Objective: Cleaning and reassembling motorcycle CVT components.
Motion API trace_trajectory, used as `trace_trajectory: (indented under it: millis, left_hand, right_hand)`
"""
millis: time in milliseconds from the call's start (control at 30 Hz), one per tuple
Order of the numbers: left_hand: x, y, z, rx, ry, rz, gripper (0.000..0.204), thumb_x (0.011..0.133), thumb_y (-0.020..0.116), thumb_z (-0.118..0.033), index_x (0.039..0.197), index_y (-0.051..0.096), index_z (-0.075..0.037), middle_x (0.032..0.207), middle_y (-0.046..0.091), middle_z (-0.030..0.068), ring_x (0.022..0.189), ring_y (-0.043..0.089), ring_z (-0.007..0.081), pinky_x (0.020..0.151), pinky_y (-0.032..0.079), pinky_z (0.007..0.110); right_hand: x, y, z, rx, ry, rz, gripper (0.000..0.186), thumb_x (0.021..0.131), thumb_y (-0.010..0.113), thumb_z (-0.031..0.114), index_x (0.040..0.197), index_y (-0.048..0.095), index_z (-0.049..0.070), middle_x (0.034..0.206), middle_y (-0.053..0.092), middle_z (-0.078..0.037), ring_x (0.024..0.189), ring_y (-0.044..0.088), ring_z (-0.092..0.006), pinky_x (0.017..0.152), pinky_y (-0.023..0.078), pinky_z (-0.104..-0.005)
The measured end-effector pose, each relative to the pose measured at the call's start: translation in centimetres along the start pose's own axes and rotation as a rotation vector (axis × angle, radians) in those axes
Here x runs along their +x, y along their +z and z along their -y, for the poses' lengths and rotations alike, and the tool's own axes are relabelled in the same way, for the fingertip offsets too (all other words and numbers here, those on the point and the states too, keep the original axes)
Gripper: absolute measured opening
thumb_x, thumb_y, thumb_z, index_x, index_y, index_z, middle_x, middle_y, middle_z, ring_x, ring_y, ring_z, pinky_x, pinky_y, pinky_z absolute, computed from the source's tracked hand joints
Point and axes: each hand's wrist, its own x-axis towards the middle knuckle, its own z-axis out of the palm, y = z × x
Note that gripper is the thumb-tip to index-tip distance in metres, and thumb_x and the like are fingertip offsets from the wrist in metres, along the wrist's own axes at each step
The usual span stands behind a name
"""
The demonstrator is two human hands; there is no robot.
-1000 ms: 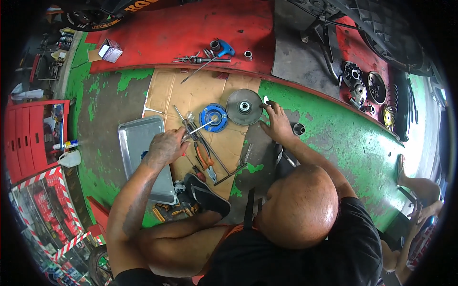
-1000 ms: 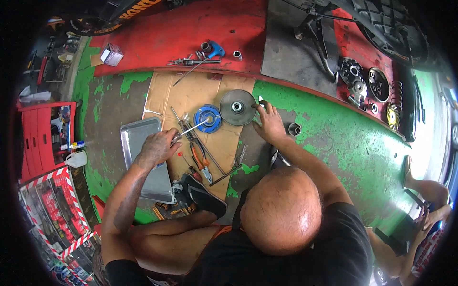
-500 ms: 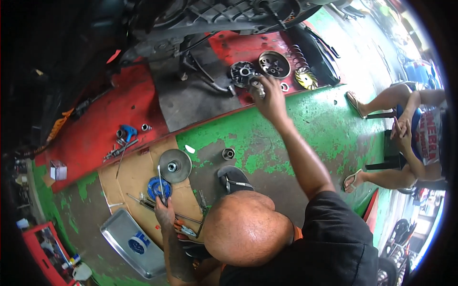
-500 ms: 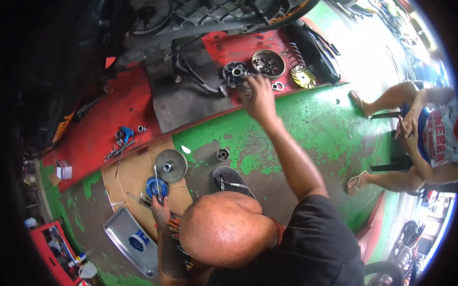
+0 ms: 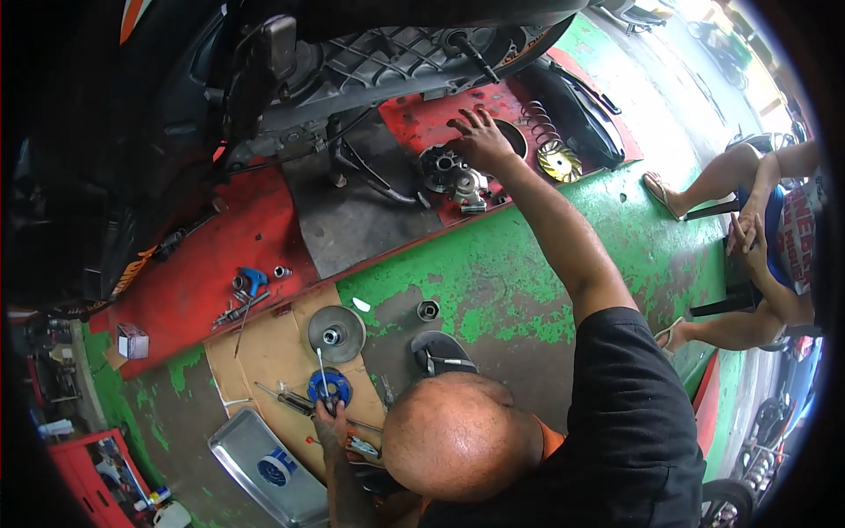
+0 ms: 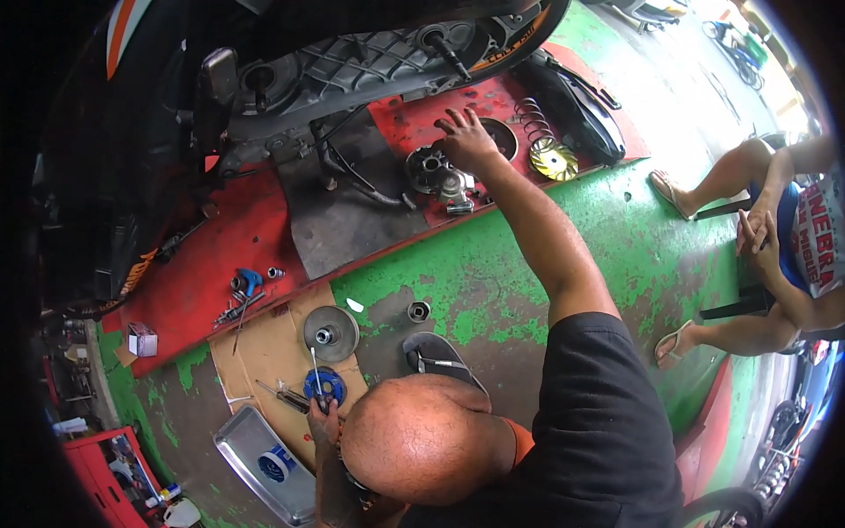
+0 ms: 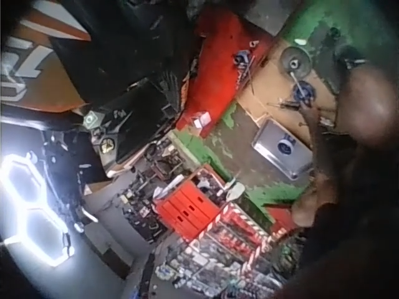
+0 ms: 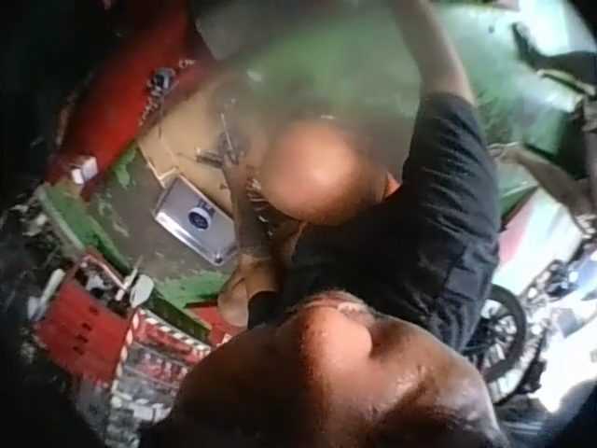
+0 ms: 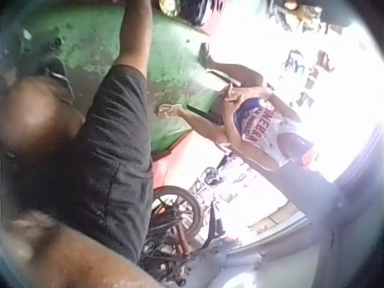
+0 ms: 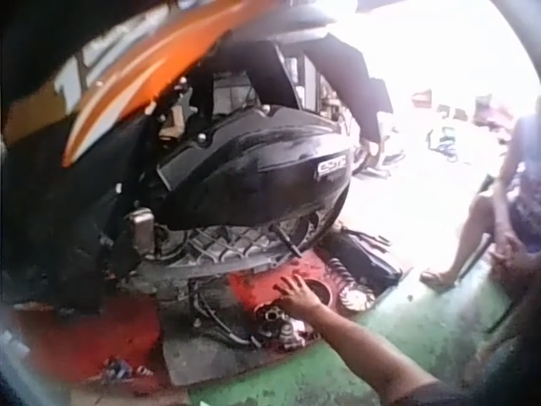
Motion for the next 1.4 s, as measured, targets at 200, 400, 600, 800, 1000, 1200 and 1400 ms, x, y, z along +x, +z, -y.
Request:
trace_trajectory:
  millis: [200, 400, 600, 800, 1000, 1200, 1400]
  left_hand:
    - [0.5, 0.1, 0.0, 0.022, -0.023, 0.063, 0.039, 0.088, 0.072, -0.027, 0.111, 0.059, 0.002, 0.098, 0.068, 0.0245, 0.091, 0.067, 0.0409, 0.080, 0.052, 0.047]
    - [0.5, 0.5, 0.9, 0.044, 0.003, 0.025, 0.041, 0.088, 0.073, -0.028, 0.112, 0.059, 0.003, 0.099, 0.067, 0.0260, 0.091, 0.066, 0.0423, 0.080, 0.052, 0.047]
    - [0.2, 0.0, 0.6, 0.065, 0.053, -0.005, 0.039, 0.088, 0.072, -0.027, 0.109, 0.059, 0.003, 0.097, 0.067, 0.0268, 0.090, 0.066, 0.0427, 0.080, 0.051, 0.048]
    - [-0.7, 0.3, 0.0, 0.020, 0.167, -0.114, 0.033, 0.089, 0.069, -0.024, 0.106, 0.060, 0.003, 0.089, 0.067, 0.0252, 0.082, 0.066, 0.0415, 0.074, 0.051, 0.047]
    - [-1.1, -0.5, -1.6, -0.084, 0.133, -0.165, 0.033, 0.089, 0.069, -0.024, 0.103, 0.059, 0.004, 0.087, 0.066, 0.0247, 0.078, 0.066, 0.0412, 0.070, 0.051, 0.047]
    - [-1.0, -0.3, -0.2, -0.017, 0.190, -0.173, 0.033, 0.089, 0.068, -0.025, 0.101, 0.058, 0.005, 0.087, 0.066, 0.0267, 0.081, 0.064, 0.0462, 0.071, 0.051, 0.050]
    - [-1.3, -0.8, -0.7, -0.039, 0.143, -0.155, 0.031, 0.089, 0.068, -0.023, 0.100, 0.058, 0.004, 0.085, 0.066, 0.0259, 0.078, 0.065, 0.0444, 0.070, 0.050, 0.049]
  right_hand:
    - [-0.8, -0.1, -0.2, 0.008, -0.007, -0.057, 0.031, 0.092, 0.057, 0.029, 0.120, 0.072, 0.030, 0.144, 0.051, -0.004, 0.144, 0.035, -0.0297, 0.118, 0.025, -0.0564]
    - [-0.9, 0.1, -0.5, 0.025, 0.076, 0.097, 0.033, 0.094, 0.056, 0.031, 0.124, 0.069, 0.031, 0.151, 0.045, -0.006, 0.147, 0.030, -0.0339, 0.119, 0.024, -0.0580]
    - [-0.3, -0.2, 0.4, 0.141, 0.078, 0.163, 0.037, 0.091, 0.061, 0.024, 0.126, 0.069, 0.032, 0.154, 0.042, -0.006, 0.149, 0.024, -0.0370, 0.120, 0.020, -0.0600]
    - [-1.8, -1.4, 0.3, 0.098, 0.105, 0.122, 0.044, 0.089, 0.066, 0.028, 0.132, 0.064, 0.030, 0.151, 0.045, -0.008, 0.145, 0.032, -0.0389, 0.117, 0.030, -0.0551]
    - [-6.4, -2.0, 5.4, 0.210, 0.297, 0.020, 0.098, 0.074, 0.075, 0.057, 0.151, 0.039, 0.008, 0.131, 0.057, -0.020, 0.124, 0.053, -0.0380, 0.098, 0.050, -0.0472]
    - [-6.1, -3.1, 7.5, 0.235, 0.389, 0.133, 0.103, 0.070, 0.079, 0.050, 0.152, 0.034, 0.008, 0.142, 0.047, -0.024, 0.131, 0.045, -0.0403, 0.110, 0.040, -0.0479]
    - [-9.3, -3.9, 10.6, 0.424, 0.211, -0.055, 0.101, 0.064, 0.083, 0.047, 0.149, 0.042, 0.012, 0.139, 0.048, -0.025, 0.128, 0.048, -0.0419, 0.105, 0.043, -0.0521]
